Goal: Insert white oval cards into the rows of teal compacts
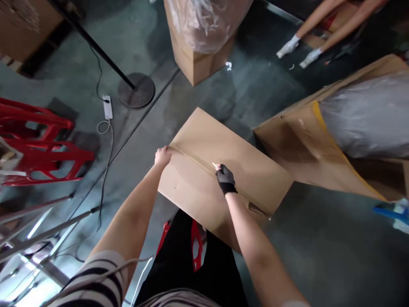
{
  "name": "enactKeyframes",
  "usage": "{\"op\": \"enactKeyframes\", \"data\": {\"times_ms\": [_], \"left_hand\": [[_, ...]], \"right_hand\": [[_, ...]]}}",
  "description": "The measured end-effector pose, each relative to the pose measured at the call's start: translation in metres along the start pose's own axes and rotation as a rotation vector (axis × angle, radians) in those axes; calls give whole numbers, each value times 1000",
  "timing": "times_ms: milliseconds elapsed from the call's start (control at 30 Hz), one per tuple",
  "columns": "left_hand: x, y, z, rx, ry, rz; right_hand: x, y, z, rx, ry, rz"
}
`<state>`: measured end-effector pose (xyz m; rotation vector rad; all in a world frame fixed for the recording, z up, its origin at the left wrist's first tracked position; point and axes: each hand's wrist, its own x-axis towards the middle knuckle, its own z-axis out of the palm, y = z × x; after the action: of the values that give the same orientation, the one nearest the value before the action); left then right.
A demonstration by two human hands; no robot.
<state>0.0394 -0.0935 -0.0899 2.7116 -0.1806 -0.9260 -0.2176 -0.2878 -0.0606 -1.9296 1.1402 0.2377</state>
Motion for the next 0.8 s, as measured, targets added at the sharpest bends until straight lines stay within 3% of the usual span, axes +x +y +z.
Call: {"op": "enactKeyframes", "data": {"times_ms": [100, 167, 267, 333, 433, 567, 700, 800], "left_hand": [[6, -5, -10, -55, -38, 29], [6, -8, -19, -215, -135, 7], [0, -13, -32, -542, -288, -77], [-8, -15, -41, -679, -321, -94], [-26, -22, -56, -739, -310, -42], [-62, -49, -83, -753, -228, -34], [-96, -88, -115, -627, -92, 102], [-109, -92, -128, -645, -32, 74]], "right_hand": [[45, -98, 42, -249, -148, -109], [64, -144, 64, -373, -234, -163], [80, -181, 81, -506, -374, -238], [84, -183, 80, -583, -491, -292], [80, -153, 54, -708, -605, -298], [45, -76, -14, -774, -667, -50], [-12, 1, -91, -773, -584, 220], [-58, 45, -134, -744, -458, 361]]}}
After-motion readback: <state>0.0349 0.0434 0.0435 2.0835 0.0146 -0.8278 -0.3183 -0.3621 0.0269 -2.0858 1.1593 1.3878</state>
